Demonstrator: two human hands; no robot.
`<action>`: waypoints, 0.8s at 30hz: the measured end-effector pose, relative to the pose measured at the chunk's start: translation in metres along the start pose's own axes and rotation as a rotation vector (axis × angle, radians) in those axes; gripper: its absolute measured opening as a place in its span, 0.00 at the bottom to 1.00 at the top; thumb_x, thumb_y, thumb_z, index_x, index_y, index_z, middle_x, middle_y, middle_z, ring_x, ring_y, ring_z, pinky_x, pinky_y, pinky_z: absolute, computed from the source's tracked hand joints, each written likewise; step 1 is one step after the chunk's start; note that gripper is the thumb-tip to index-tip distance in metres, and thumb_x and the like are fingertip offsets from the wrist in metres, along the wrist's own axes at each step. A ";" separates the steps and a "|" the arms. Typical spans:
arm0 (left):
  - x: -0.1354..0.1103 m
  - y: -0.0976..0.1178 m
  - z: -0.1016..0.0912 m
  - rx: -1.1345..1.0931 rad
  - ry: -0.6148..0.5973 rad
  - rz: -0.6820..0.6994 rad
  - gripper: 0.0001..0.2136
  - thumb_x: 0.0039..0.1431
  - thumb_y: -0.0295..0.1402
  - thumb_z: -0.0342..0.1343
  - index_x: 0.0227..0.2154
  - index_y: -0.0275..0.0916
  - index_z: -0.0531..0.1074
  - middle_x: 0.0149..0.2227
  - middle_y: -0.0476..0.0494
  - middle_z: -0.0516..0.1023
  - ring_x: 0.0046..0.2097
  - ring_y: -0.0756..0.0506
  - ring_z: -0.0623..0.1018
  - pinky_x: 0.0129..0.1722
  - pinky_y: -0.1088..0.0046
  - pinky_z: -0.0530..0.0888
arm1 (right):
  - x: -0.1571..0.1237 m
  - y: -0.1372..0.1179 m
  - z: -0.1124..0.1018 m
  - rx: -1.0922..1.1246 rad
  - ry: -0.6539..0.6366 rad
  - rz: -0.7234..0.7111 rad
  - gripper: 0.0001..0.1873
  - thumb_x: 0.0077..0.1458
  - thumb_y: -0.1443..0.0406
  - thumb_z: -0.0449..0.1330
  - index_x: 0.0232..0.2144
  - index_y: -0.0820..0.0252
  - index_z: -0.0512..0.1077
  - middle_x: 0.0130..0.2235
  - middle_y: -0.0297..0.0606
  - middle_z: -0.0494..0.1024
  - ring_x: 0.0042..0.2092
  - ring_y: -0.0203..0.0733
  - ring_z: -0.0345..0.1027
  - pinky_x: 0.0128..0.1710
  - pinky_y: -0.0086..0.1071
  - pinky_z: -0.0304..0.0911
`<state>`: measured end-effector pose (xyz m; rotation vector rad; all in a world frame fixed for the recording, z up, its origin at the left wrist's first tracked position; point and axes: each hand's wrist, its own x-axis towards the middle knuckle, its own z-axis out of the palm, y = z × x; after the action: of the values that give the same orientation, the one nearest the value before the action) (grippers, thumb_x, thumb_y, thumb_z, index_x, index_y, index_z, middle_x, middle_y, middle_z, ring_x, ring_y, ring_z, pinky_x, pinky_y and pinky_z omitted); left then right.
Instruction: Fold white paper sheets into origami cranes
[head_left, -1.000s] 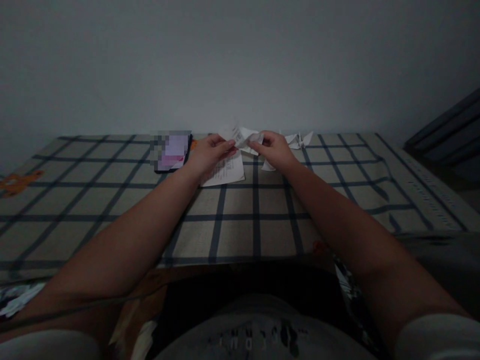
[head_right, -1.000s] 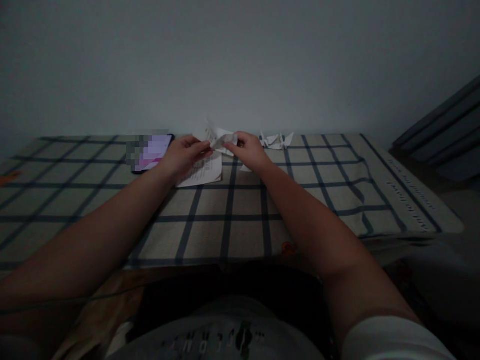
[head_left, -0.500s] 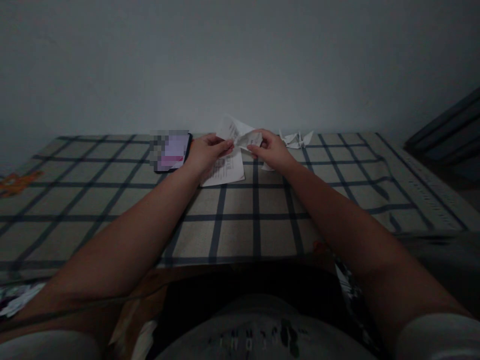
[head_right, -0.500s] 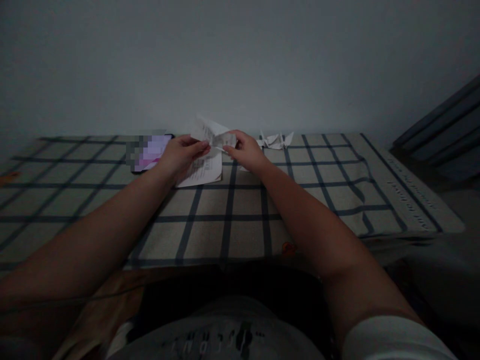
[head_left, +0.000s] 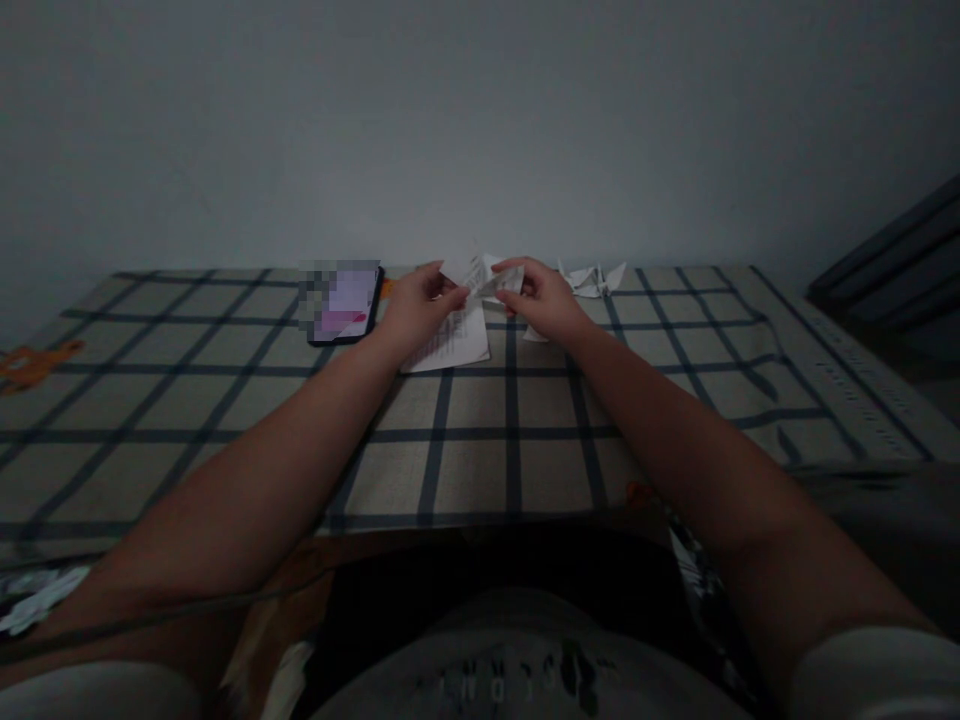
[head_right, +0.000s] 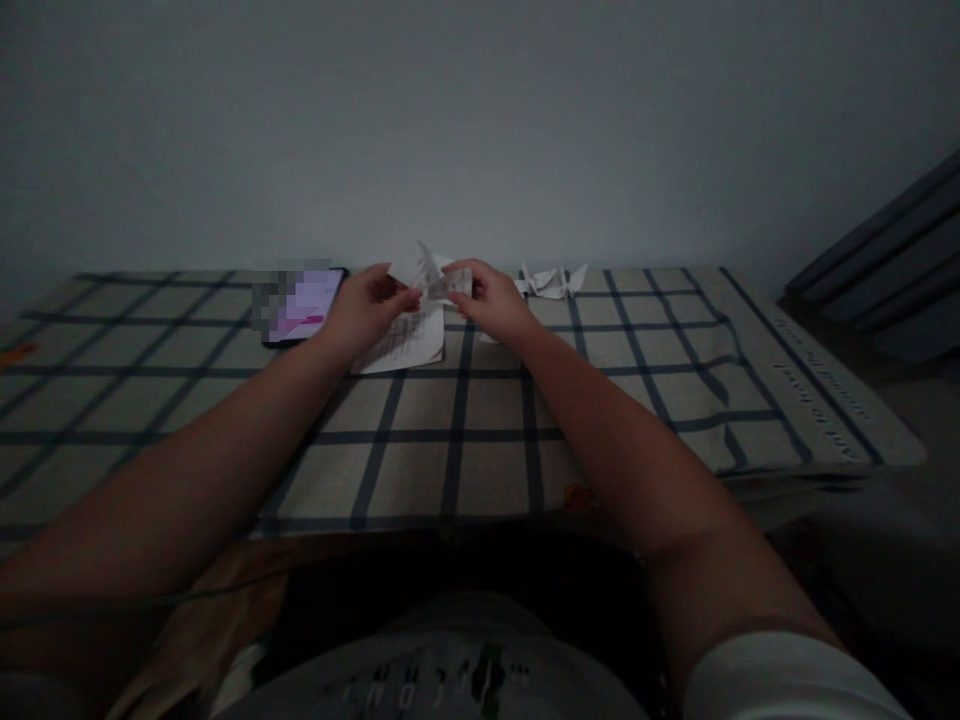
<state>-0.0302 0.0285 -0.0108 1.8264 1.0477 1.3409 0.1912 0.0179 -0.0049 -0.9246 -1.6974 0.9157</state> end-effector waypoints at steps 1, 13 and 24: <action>0.000 0.000 0.001 0.009 0.001 0.003 0.09 0.53 0.33 0.67 0.38 0.40 0.78 0.34 0.45 0.80 0.37 0.45 0.80 0.45 0.66 0.80 | 0.000 0.000 0.000 -0.018 -0.002 -0.005 0.21 0.54 0.62 0.68 0.51 0.54 0.75 0.42 0.37 0.81 0.40 0.43 0.76 0.42 0.38 0.74; -0.001 0.000 0.007 -0.226 0.009 -0.085 0.26 0.45 0.33 0.73 0.49 0.41 0.74 0.37 0.45 0.83 0.39 0.45 0.83 0.45 0.67 0.81 | 0.008 0.022 -0.002 0.001 -0.011 -0.066 0.24 0.57 0.57 0.68 0.55 0.51 0.72 0.41 0.36 0.79 0.34 0.40 0.74 0.36 0.36 0.74; -0.001 -0.005 0.004 -0.131 -0.008 -0.064 0.22 0.48 0.30 0.70 0.48 0.39 0.73 0.38 0.44 0.83 0.37 0.44 0.84 0.40 0.65 0.82 | 0.010 0.030 -0.001 -0.020 0.014 -0.200 0.35 0.60 0.54 0.69 0.65 0.50 0.64 0.40 0.35 0.77 0.36 0.40 0.74 0.33 0.33 0.73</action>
<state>-0.0281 0.0299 -0.0165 1.6876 0.9820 1.3316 0.1945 0.0394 -0.0276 -0.7569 -1.7539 0.7585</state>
